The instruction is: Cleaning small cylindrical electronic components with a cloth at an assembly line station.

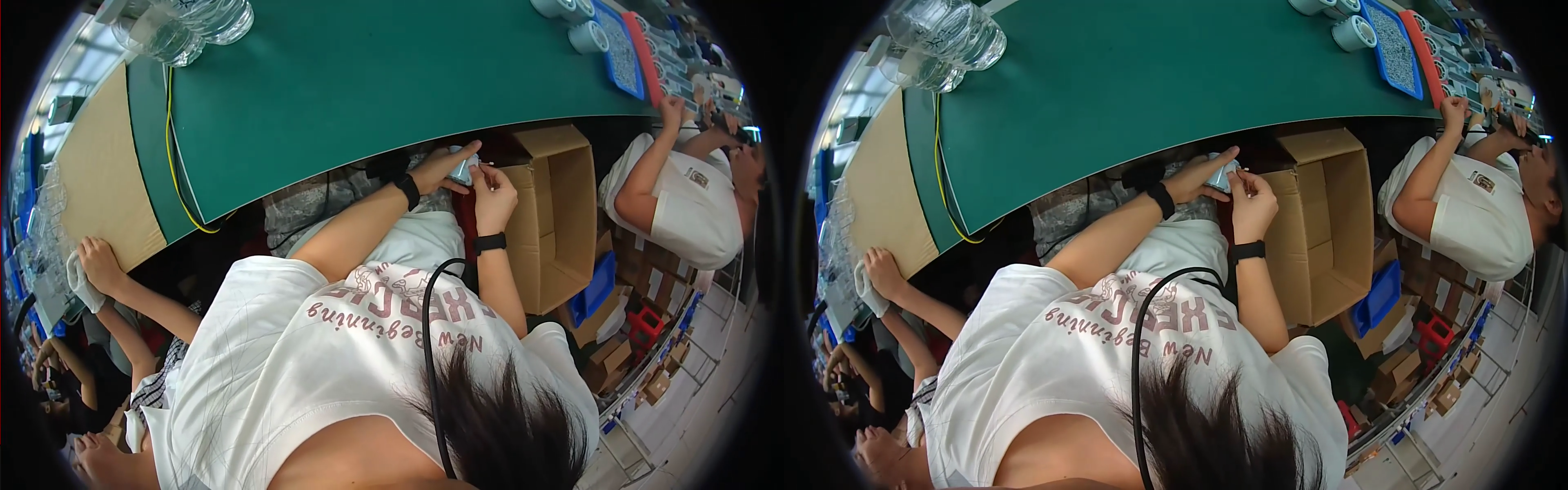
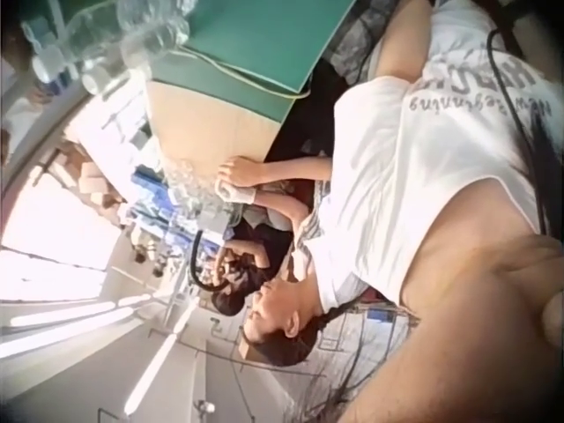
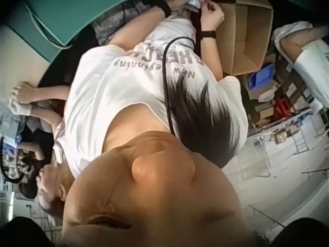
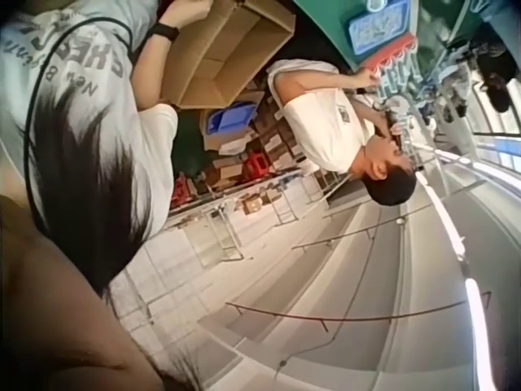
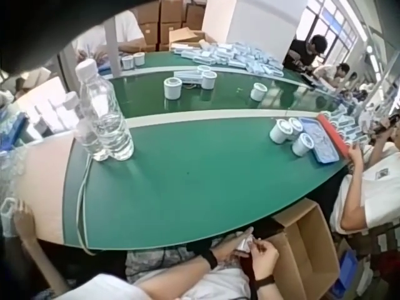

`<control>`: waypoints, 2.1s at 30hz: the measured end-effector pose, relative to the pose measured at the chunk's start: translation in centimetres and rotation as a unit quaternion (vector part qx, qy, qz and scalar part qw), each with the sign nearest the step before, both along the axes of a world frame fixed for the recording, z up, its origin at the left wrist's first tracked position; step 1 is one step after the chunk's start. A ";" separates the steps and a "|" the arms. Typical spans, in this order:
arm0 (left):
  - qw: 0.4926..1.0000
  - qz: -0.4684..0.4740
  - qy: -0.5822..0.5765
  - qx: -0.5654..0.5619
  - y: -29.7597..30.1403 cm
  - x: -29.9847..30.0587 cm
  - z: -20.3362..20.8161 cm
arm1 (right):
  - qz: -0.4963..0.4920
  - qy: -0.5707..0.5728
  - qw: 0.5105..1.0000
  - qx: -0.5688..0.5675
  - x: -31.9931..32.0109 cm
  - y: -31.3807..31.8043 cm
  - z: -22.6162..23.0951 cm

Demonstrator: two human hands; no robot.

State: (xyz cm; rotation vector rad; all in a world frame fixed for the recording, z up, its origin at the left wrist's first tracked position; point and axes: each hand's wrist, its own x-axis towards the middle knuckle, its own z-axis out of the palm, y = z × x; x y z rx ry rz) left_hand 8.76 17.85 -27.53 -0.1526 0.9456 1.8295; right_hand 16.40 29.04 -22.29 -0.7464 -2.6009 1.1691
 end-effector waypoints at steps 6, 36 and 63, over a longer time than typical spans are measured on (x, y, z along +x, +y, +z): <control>0.999 0.024 0.044 0.017 0.5 0.4 -0.9 | 0.070 0.048 0.992 0.094 0.7 0.5 -0.3; 0.998 0.023 -0.033 0.042 0.4 -0.7 -1.4 | -0.066 -0.084 0.836 -0.538 -0.4 -0.1 -1.5; 0.998 -0.039 0.044 0.002 -0.3 -1.1 0.2 | -0.025 -0.136 0.910 -0.391 -1.0 2.5 5.3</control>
